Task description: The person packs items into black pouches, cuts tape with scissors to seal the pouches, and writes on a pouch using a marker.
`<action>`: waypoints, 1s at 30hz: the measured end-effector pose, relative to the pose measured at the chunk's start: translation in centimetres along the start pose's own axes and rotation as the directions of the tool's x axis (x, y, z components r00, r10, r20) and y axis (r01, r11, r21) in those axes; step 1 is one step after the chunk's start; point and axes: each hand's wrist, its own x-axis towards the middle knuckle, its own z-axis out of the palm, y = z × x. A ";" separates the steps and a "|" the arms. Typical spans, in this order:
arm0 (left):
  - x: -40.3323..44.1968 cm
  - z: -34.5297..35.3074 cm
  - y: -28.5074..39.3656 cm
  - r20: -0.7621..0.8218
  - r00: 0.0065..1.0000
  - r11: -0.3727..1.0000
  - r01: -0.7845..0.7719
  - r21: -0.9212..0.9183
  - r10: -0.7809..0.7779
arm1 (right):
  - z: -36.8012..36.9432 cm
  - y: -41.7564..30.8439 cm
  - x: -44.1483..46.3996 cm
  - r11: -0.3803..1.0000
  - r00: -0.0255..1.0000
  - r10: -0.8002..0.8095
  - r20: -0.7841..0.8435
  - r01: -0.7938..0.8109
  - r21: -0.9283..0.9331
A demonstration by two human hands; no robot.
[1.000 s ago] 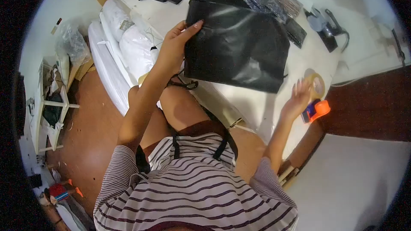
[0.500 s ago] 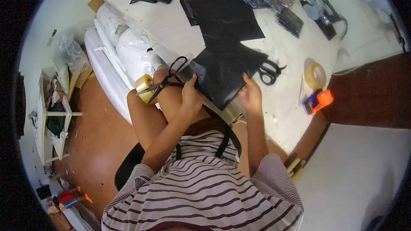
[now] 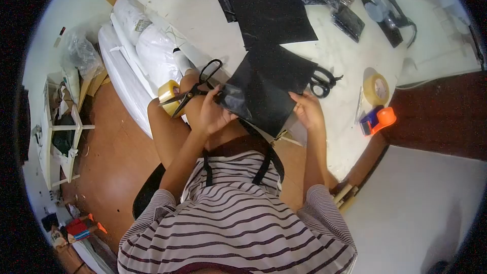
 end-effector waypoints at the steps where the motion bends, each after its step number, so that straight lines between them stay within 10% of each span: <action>1: 0.0 -0.2 0.5 -0.013 1.000 1.000 -0.008 0.002 0.008 | -0.4 -0.2 0.0 1.000 1.000 0.012 0.008 -0.012 0.006; 9: 5.0 0.6 3.0 -0.159 0.960 0.772 0.280 0.571 -0.231 | -0.8 -3.9 0.8 0.968 0.980 0.180 0.080 -0.162 -0.189; 11: 5.9 1.9 3.0 -0.205 0.968 0.510 0.252 0.822 -0.146 | -1.1 -3.9 1.1 0.965 0.982 0.173 0.074 -0.154 -0.214; 30: 8.6 6.0 4.5 -0.229 0.973 0.678 0.144 0.721 0.038 | -0.2 -4.6 2.1 0.939 0.991 0.127 -0.052 -0.137 -0.316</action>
